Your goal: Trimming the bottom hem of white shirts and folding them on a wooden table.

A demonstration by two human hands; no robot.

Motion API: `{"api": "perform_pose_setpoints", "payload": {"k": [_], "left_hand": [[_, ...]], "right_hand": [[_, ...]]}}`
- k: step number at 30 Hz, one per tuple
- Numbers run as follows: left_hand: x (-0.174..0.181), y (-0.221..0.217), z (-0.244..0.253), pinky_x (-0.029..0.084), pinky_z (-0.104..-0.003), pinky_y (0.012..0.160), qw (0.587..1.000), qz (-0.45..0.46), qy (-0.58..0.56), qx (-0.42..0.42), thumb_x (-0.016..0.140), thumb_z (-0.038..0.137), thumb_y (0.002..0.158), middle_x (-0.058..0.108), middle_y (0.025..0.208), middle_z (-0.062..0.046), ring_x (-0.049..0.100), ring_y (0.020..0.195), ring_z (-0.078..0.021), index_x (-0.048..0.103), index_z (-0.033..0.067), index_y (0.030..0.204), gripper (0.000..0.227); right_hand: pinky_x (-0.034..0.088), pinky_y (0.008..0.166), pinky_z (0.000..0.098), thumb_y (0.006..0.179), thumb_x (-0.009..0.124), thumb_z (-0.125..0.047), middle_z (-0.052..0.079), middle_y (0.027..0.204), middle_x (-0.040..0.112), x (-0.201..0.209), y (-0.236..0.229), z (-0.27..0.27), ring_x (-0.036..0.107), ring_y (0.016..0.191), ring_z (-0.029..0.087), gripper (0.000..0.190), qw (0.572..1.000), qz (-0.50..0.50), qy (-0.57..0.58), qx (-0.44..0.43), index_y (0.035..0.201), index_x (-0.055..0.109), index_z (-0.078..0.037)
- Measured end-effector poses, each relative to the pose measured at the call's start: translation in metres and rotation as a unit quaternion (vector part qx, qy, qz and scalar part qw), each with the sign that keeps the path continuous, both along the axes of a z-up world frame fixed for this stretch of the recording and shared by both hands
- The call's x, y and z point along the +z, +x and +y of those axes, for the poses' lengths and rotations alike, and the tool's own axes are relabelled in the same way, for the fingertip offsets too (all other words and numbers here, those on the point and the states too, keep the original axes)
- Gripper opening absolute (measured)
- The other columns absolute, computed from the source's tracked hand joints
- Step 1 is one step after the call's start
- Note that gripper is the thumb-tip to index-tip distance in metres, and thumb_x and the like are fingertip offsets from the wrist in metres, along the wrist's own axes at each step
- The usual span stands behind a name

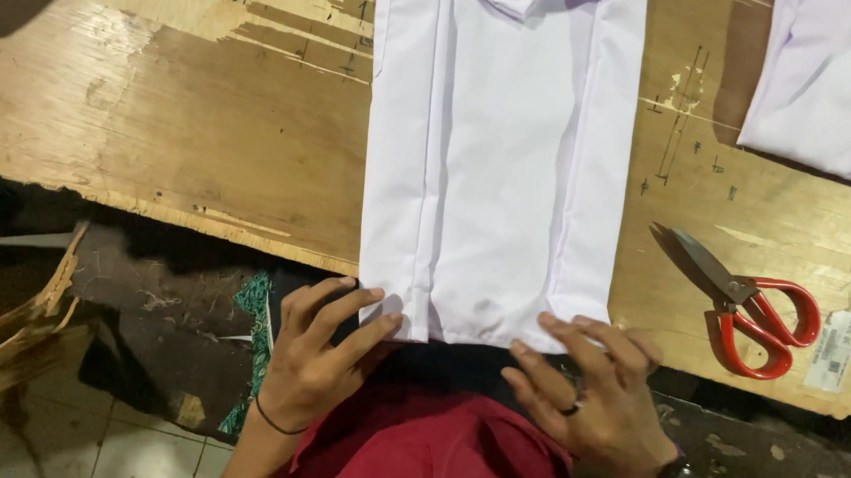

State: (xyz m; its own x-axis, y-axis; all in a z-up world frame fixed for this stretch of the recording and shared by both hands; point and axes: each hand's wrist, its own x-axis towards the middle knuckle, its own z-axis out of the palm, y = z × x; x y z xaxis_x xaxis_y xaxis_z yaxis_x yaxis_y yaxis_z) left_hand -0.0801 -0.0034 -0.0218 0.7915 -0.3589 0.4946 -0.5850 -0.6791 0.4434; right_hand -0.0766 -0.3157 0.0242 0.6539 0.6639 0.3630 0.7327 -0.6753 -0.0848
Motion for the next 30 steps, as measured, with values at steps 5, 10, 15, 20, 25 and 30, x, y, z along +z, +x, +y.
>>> {"api": "perform_pose_setpoints", "payload": {"k": [5, 10, 15, 20, 25, 30], "left_hand": [[-0.038, -0.022, -0.007, 0.052, -0.041, 0.085, 0.992, -0.031, -0.052, 0.111, 0.081, 0.023, 0.093, 0.037, 0.119, -0.011, 0.046, 0.100, -0.0282, 0.064, 0.0179, 0.119, 0.031], [-0.045, -0.024, -0.015, 0.053, -0.043, 0.088, 0.989, -0.049, -0.020, 0.135, 0.083, 0.016, 0.094, 0.036, 0.120, -0.009, 0.041, 0.108, -0.0296, 0.070, 0.0274, 0.119, 0.030], [-0.035, 0.000, -0.014, 0.031, -0.043, 0.102, 0.980, -0.141, 0.068, 0.125, 0.092, 0.031, 0.097, 0.050, 0.145, 0.007, 0.037, 0.142, -0.0305, 0.078, 0.0434, 0.116, 0.027], [-0.024, 0.009, -0.013, 0.033, -0.042, 0.099, 0.989, -0.129, 0.017, 0.076, 0.076, 0.029, 0.099, 0.064, 0.130, 0.005, 0.047, 0.129, -0.0282, 0.078, 0.0357, 0.113, 0.016], [-0.037, -0.024, -0.029, 0.046, -0.049, 0.113, 0.964, 0.002, -0.232, 0.128, 0.073, 0.044, 0.091, 0.039, 0.133, -0.010, 0.041, 0.129, -0.0339, 0.051, 0.0128, 0.129, 0.054], [-0.029, -0.037, -0.045, 0.045, -0.025, 0.071, 0.762, 0.313, -0.546, 0.151, 0.068, 0.047, 0.092, 0.055, 0.114, -0.009, 0.054, 0.087, -0.0120, 0.046, -0.0003, 0.134, 0.068]], "right_hand": [[0.034, 0.113, 0.0541, 0.088, 0.078, -0.052, 0.014, 0.163, 0.045, -0.019, -0.005, -0.027, 0.043, 0.150, 0.035, 0.083, 0.987, 0.079, -0.071, -0.117, 0.153, 0.046, -0.012], [0.040, 0.113, 0.0513, 0.098, 0.070, -0.009, 0.013, 0.150, 0.058, -0.037, -0.011, -0.027, 0.052, 0.143, 0.031, 0.043, 0.995, 0.062, -0.060, -0.058, 0.140, 0.061, -0.007], [0.043, 0.114, 0.0536, 0.096, 0.073, 0.000, 0.015, 0.148, 0.060, -0.045, -0.011, -0.026, 0.055, 0.141, 0.030, 0.045, 0.997, 0.039, -0.030, -0.055, 0.139, 0.061, -0.007], [0.045, 0.111, 0.0516, 0.098, 0.072, -0.013, 0.016, 0.141, 0.065, -0.038, -0.006, -0.022, 0.061, 0.135, 0.033, 0.036, 0.998, 0.040, 0.014, -0.048, 0.132, 0.065, -0.006], [0.051, 0.104, 0.0449, 0.100, 0.066, -0.027, 0.011, 0.128, 0.067, -0.062, -0.044, -0.036, 0.062, 0.123, 0.032, 0.032, 0.978, 0.063, 0.171, -0.103, 0.124, 0.059, -0.008], [0.051, 0.067, 0.0270, 0.099, 0.056, -0.033, 0.014, 0.092, 0.068, -0.065, -0.082, -0.018, 0.068, 0.077, 0.020, 0.034, 0.806, 0.264, 0.440, -0.294, 0.105, 0.063, 0.000]]}}
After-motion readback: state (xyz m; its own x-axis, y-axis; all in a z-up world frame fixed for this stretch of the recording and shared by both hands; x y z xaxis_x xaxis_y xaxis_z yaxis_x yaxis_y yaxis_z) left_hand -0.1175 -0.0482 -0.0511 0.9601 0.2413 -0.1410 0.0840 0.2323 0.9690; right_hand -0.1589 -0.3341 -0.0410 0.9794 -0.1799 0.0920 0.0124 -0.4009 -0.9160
